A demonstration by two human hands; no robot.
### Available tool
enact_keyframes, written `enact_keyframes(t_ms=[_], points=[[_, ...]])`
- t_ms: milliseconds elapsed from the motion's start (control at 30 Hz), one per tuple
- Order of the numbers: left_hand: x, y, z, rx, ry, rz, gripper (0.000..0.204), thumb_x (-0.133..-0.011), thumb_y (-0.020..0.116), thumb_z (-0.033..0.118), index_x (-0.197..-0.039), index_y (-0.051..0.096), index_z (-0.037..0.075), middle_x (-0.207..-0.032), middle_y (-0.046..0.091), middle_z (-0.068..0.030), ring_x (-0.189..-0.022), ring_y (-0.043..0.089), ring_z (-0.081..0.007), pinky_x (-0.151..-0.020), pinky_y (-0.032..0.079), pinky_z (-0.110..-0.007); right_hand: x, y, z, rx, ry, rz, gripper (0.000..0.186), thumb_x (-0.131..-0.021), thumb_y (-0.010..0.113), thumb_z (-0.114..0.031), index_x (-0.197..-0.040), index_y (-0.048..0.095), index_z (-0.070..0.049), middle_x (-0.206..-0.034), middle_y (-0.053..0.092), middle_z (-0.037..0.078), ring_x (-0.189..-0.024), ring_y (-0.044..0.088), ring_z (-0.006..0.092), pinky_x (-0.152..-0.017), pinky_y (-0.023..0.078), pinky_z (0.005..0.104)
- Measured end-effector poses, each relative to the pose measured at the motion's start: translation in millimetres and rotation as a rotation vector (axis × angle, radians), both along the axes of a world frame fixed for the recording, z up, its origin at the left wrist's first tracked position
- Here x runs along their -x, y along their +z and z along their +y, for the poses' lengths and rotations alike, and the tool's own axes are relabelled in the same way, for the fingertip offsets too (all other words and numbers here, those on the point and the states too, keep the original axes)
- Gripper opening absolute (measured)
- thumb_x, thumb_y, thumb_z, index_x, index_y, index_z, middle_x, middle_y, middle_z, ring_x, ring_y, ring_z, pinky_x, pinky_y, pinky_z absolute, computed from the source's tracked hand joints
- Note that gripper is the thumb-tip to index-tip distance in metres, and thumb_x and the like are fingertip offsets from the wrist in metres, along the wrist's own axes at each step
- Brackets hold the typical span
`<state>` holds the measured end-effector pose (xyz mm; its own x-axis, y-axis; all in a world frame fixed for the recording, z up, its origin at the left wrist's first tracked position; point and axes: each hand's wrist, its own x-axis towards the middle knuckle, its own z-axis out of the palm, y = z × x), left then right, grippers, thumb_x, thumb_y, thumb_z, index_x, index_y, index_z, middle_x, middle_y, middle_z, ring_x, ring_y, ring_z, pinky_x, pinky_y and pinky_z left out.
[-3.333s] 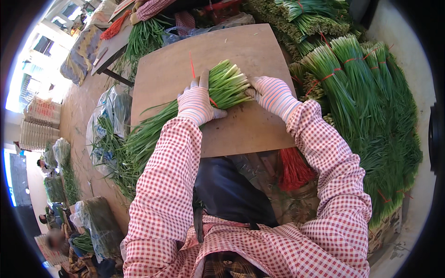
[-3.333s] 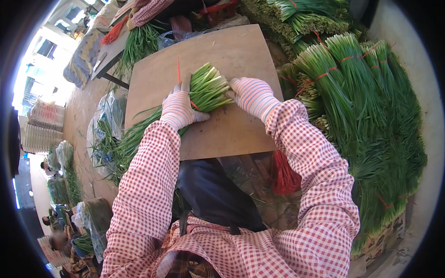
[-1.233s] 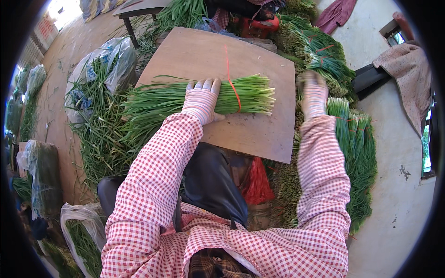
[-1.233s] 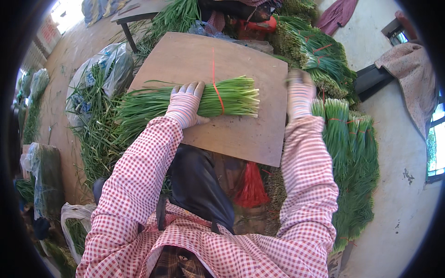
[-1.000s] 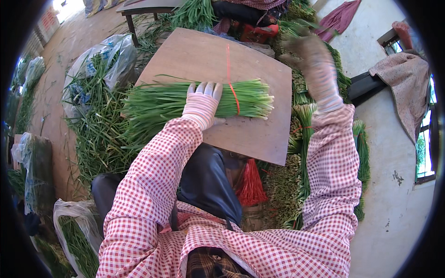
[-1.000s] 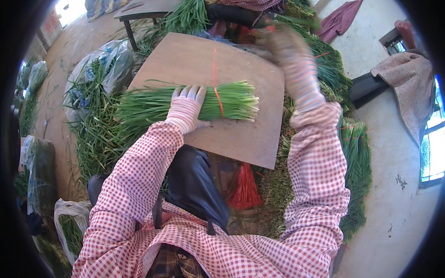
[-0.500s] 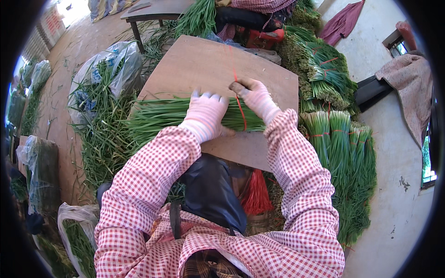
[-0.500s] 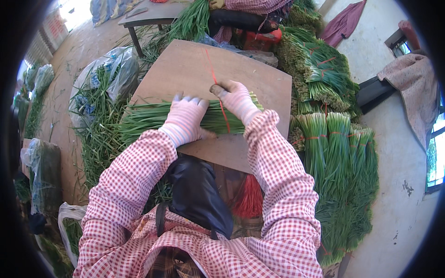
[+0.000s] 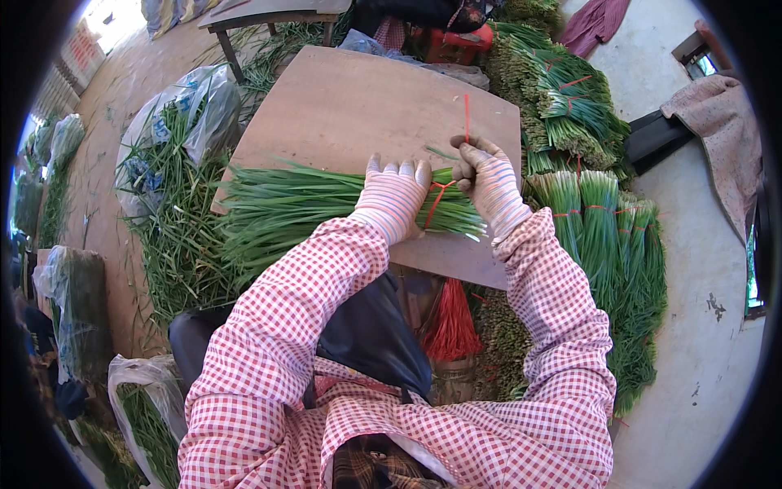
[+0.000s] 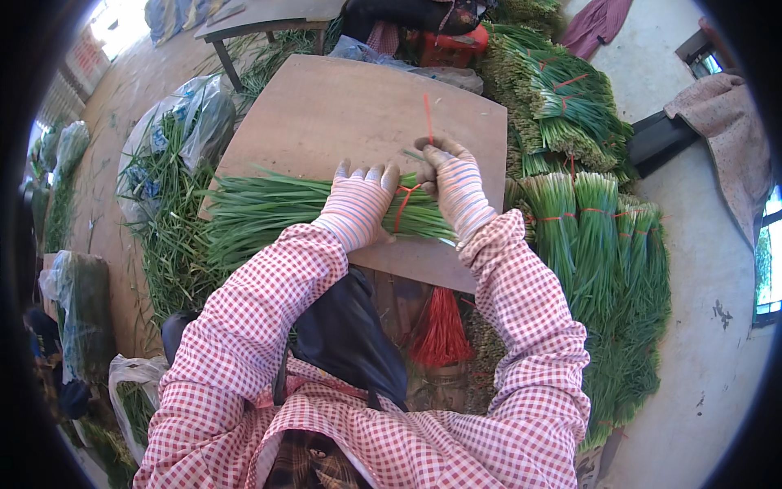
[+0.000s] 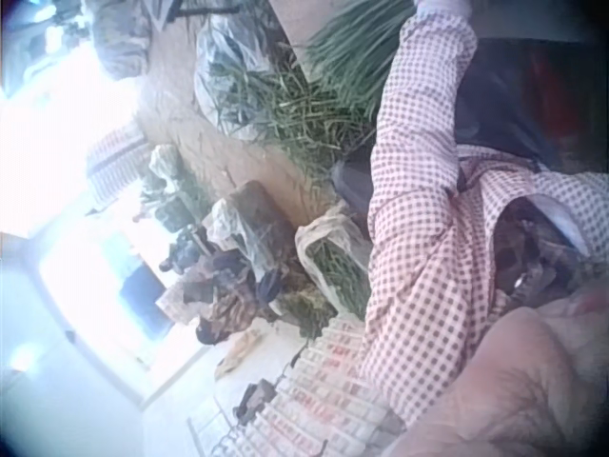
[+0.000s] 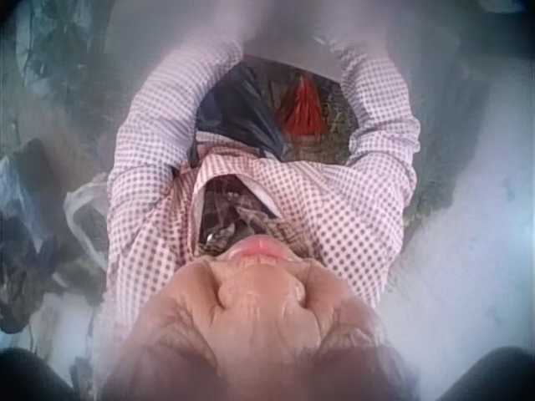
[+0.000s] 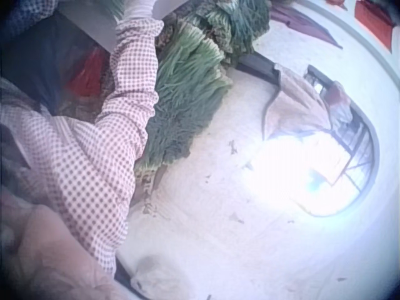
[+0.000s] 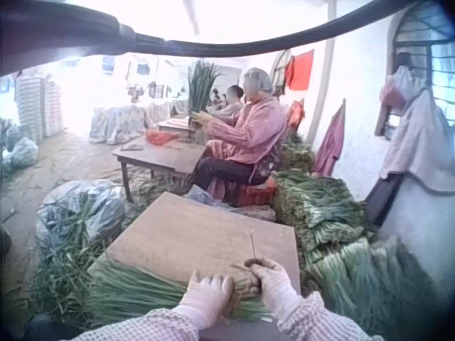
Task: The person picks up stalks of green vegetables from a bag, sorts through them by hand to remove debris, and then places them on a board to tie them into a bundle with a red string.
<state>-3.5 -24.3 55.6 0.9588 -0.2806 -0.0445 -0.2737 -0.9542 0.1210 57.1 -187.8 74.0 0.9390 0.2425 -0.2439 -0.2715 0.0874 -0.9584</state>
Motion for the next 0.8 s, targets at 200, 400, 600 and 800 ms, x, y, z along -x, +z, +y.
enact_keyframes(t_ms=[200, 400, 600, 800], points=[[8, -12, -1, -0.022, -0.02, -0.117, 0.098, -0.058, 0.088, 0.039, -0.135, 0.039, 0.004, -0.116, 0.059, -0.0128, -0.109, 0.06, -0.0281, -0.099, 0.041, -0.047, -3, 44, -10, 0.247, 0.176, -0.443, 0.083, -0.082, 0.073, -0.049, -0.141, 0.041, -0.001, -0.119, 0.06, 0.013, -0.105, 0.061, 0.0208, -0.088, 0.052, 0.0338], [3, 7, -1, -0.085, -0.105, -0.002, 0.1, -0.062, 0.086, 0.039, -0.14, 0.036, 0.002, -0.118, 0.06, -0.0128, -0.11, 0.06, -0.0271, -0.104, 0.037, -0.053, 29, 26, -27, 1.715, 0.593, -0.883, 0.133, -0.047, 0.089, -0.054, -0.151, 0.021, -0.004, -0.145, 0.04, 0.025, -0.136, 0.036, 0.0416, -0.113, 0.029, 0.0477], [18, 12, 17, -0.149, 0.062, 0.046, 0.107, -0.055, 0.086, 0.053, -0.138, 0.038, 0.005, -0.125, 0.059, -0.0127, -0.12, 0.055, -0.0273, -0.11, 0.025, -0.059, 30, 18, -9, 1.592, 0.765, -0.46, 0.125, -0.048, 0.089, -0.052, -0.147, 0.026, -0.009, -0.139, 0.044, 0.021, -0.132, 0.039, 0.0397, -0.11, 0.031, 0.0526], [12, -13, 44, -0.007, -0.104, -0.179, 0.101, -0.051, 0.084, 0.056, -0.132, 0.046, 0.008, -0.127, 0.056, -0.0129, -0.123, 0.05, -0.0291, -0.109, 0.027, -0.056, 62, -31, -36, 1.384, 0.437, -0.847, 0.118, -0.049, 0.09, -0.043, -0.144, 0.029, -0.009, -0.139, 0.041, 0.021, -0.133, 0.037, 0.0422, -0.11, 0.03, 0.0553]])
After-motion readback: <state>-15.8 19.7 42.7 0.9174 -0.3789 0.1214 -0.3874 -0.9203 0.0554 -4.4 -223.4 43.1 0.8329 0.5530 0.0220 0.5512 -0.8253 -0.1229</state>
